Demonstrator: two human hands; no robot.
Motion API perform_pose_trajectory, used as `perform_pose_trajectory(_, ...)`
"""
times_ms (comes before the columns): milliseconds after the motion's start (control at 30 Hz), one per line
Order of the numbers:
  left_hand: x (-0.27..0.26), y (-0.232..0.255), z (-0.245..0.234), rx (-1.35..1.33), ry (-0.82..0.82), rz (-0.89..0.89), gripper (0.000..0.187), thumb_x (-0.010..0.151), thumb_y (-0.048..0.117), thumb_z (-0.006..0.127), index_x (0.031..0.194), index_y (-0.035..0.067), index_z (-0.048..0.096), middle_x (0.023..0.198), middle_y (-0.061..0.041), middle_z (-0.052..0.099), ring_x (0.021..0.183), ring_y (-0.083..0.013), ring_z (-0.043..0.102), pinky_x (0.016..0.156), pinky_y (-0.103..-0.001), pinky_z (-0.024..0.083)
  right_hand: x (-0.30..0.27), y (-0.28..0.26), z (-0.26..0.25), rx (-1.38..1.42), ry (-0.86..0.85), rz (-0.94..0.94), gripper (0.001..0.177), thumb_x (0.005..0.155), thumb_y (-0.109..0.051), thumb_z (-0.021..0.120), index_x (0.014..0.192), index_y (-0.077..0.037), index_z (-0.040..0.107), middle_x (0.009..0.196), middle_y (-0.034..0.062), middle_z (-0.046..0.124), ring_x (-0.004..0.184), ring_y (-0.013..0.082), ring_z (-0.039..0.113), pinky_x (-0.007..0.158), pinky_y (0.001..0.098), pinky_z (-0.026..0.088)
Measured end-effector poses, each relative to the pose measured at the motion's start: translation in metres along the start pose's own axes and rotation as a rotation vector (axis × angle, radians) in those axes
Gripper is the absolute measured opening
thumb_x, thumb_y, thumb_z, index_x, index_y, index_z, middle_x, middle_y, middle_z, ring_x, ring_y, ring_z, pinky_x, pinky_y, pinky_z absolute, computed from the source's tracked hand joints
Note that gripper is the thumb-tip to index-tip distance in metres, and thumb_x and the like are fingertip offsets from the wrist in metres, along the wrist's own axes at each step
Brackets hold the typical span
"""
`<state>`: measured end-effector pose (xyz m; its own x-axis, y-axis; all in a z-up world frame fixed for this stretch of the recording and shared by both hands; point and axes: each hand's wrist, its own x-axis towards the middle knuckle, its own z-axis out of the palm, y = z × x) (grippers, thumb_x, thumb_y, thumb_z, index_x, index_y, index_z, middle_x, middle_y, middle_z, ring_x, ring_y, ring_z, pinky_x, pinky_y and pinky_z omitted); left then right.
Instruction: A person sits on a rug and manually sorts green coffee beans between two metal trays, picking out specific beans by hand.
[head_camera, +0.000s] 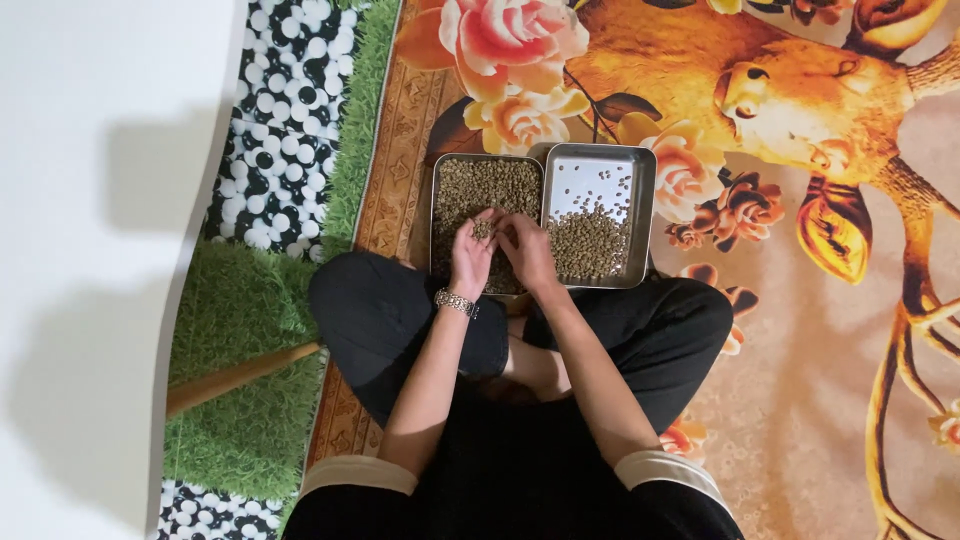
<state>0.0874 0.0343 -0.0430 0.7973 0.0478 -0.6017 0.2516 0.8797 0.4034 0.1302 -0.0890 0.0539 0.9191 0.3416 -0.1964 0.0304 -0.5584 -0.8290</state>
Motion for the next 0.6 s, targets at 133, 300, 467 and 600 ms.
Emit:
perform_pose_trajectory(133, 0.003, 0.000, 0.001, -0.010, -0.028, -0.038, 0.050, 0.103, 0.039, 0.052, 0.134, 0.001, 0.063, 0.136, -0.019, 0.065, 0.126, -0.0291, 0.063, 0.103, -0.036, 0.052, -0.008, 0.018, -0.002, 0.117, 0.149, 0.030, 0.012, 0.098, -0.003, 0.072, 0.107, -0.001, 0.064, 0.090, 0.0168, 0.067, 0.081, 0.0390, 0.074, 0.065, 0.0484, 0.062)
perform_pose_trajectory(300, 0.009, -0.007, -0.005, -0.022, -0.074, -0.061, 0.048, 0.105, 0.036, 0.049, 0.130, -0.002, 0.064, 0.133, -0.027, 0.065, 0.128, -0.0391, 0.061, 0.108, -0.046, 0.050, -0.044, 0.076, -0.032, 0.094, 0.300, 0.103, 0.016, 0.095, -0.010, 0.076, 0.108, -0.007, 0.068, 0.088, 0.0154, 0.071, 0.080, 0.0363, 0.074, 0.064, 0.0482, 0.062)
perform_pose_trajectory(467, 0.011, -0.008, -0.009, -0.010, -0.077, -0.093, 0.045, 0.105, 0.033, 0.049, 0.127, -0.003, 0.064, 0.133, -0.030, 0.064, 0.129, -0.0426, 0.059, 0.111, -0.048, 0.049, -0.086, 0.070, -0.075, -0.092, 0.412, 0.122, 0.025, 0.091, -0.012, 0.078, 0.112, -0.007, 0.066, 0.085, 0.0148, 0.059, 0.083, 0.0401, 0.068, 0.071, 0.0519, 0.058)
perform_pose_trajectory(600, 0.008, -0.007, -0.007, -0.012, -0.093, -0.112, 0.045, 0.104, 0.034, 0.050, 0.127, -0.001, 0.065, 0.133, -0.029, 0.064, 0.130, -0.0418, 0.059, 0.111, -0.048, 0.049, -0.061, 0.069, -0.044, -0.104, 0.331, 0.031, 0.031, 0.086, -0.018, 0.085, 0.111, -0.010, 0.069, 0.090, 0.0129, 0.060, 0.086, 0.0385, 0.067, 0.073, 0.0497, 0.058)
